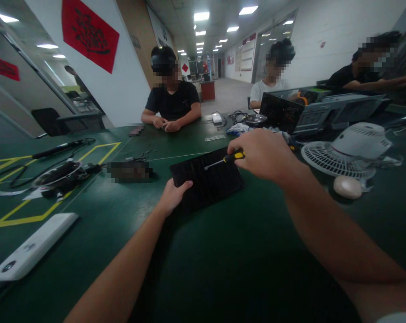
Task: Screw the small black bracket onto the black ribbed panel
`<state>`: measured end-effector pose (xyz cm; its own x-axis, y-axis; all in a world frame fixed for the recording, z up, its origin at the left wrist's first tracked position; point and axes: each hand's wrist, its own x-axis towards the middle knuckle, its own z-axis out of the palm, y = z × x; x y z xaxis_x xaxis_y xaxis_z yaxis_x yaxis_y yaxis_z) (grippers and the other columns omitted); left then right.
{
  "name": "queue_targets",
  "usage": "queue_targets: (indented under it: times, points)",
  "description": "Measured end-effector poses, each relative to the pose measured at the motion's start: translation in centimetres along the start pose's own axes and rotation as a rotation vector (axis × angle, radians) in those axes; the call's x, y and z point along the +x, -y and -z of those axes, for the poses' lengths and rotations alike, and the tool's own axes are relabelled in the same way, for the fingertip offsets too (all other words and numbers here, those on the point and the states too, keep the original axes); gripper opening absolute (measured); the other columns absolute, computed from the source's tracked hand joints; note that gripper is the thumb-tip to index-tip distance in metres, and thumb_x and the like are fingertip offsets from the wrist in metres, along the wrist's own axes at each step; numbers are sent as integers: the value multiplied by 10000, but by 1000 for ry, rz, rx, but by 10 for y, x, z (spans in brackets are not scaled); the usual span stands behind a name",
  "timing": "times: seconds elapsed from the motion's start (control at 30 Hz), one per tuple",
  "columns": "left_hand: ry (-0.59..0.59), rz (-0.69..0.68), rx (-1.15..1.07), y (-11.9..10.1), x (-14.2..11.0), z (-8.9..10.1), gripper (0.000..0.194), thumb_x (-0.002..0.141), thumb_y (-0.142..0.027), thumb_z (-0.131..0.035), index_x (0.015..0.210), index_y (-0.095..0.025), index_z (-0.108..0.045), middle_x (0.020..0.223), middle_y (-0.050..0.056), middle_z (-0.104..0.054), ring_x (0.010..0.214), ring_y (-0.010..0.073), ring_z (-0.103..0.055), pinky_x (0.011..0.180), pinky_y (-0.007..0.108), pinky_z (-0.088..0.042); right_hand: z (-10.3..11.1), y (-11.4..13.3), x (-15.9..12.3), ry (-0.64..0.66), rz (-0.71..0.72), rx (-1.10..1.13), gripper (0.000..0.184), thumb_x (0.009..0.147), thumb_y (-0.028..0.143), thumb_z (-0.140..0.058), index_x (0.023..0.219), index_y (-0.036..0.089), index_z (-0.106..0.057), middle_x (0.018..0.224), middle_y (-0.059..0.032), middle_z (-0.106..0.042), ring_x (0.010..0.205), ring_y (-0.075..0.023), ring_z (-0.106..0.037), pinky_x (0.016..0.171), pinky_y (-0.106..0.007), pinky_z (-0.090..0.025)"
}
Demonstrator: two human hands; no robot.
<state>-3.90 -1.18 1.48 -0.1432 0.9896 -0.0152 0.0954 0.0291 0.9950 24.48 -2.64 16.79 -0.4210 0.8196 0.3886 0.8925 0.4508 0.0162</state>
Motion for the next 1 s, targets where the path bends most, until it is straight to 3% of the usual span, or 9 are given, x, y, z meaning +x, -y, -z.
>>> queue_targets:
  times: [0.27,0.53,0.83,1.0]
  points:
    - [8,5,13,3,2,1,513,610,-465,-923,989,-154,-772,946,83,-808,868,291,-761,855,432,-605,0,6,-2,-1,18,-3,284,864,205,-657,1049,291,-854,1110,-96,-772,995,-328,-704,697,-399,-437]
    - [14,2,20,1,0,2,509,628,-475,-919,988,-149,-769,941,84,-803,865,285,-755,839,416,-588,-2,3,1,-6,-6,10,290,835,258,-668,1052,284,-859,1097,-98,-788,1002,-326,-707,723,-408,-484]
    - [21,17,10,1,2,3,558,598,-505,-930,996,-155,-757,934,67,-797,864,280,-748,839,405,-581,2,5,3,137,-144,6,320,861,388,-661,1089,309,-871,1111,-107,-828,1058,-382,-741,828,-481,-550]
    - [28,42,-1,0,0,4,556,617,-496,-930,1024,-158,-756,950,69,-803,872,282,-756,834,404,-588,3,4,3,206,-128,15,342,901,421,-633,1094,254,-860,1097,-137,-824,1040,-390,-749,821,-487,-556]
